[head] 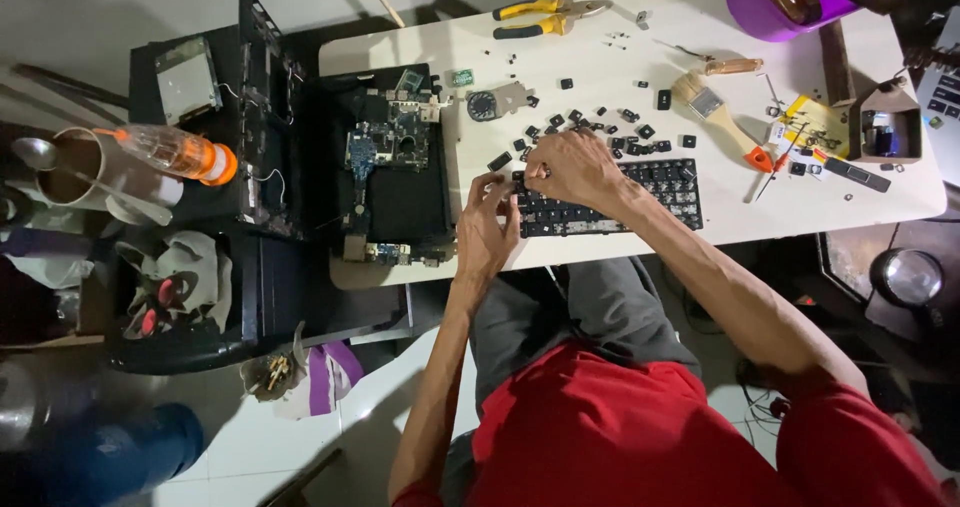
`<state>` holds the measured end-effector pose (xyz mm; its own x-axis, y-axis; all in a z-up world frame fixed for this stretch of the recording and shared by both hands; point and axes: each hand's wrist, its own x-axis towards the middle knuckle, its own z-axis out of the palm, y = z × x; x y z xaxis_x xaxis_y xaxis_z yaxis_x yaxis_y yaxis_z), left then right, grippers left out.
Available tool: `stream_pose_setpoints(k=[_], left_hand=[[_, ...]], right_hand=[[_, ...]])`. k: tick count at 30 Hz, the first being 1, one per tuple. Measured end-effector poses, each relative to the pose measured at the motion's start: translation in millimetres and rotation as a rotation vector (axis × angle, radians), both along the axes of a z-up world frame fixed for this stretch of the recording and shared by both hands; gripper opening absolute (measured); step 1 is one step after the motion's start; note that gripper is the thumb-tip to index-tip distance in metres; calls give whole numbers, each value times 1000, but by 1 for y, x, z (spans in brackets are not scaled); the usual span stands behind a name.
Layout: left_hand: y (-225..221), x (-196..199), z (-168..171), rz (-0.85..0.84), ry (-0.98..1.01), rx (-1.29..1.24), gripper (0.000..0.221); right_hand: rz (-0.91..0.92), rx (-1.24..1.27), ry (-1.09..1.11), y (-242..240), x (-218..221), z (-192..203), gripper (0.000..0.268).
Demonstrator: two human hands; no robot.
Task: Reattaching individual keycaps to a laptop keyboard frame during a repair process.
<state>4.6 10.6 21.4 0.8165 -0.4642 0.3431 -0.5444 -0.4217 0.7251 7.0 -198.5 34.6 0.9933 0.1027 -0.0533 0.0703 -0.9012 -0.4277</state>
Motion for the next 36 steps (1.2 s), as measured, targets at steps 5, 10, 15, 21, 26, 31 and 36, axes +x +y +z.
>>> stream_pose_setpoints(k=[5,10,15,21,26,31,36], left_hand=[[0,4,-10,16,45,-107,17],[-1,9,-20,3,88,-202,16],[-1,10,-12,6,127,-250,17],[0,7,-13,14,88,-158,18],[0,6,-10,-1,27,-162,18],[-1,6,-5,-6,29,-11,19],[-1,3,-2,-16,2,111,22]], right_hand=[[-21,-27,49,1,5,2,9],[-40,-28,67,7,5,15,14],[-50,-56,124,6,13,7,15],[-133,-52,167,9,21,12,17],[-170,-92,179,11,25,8,28],[-201,-181,363,11,57,-28,25],[-150,-210,431,9,63,-17,27]])
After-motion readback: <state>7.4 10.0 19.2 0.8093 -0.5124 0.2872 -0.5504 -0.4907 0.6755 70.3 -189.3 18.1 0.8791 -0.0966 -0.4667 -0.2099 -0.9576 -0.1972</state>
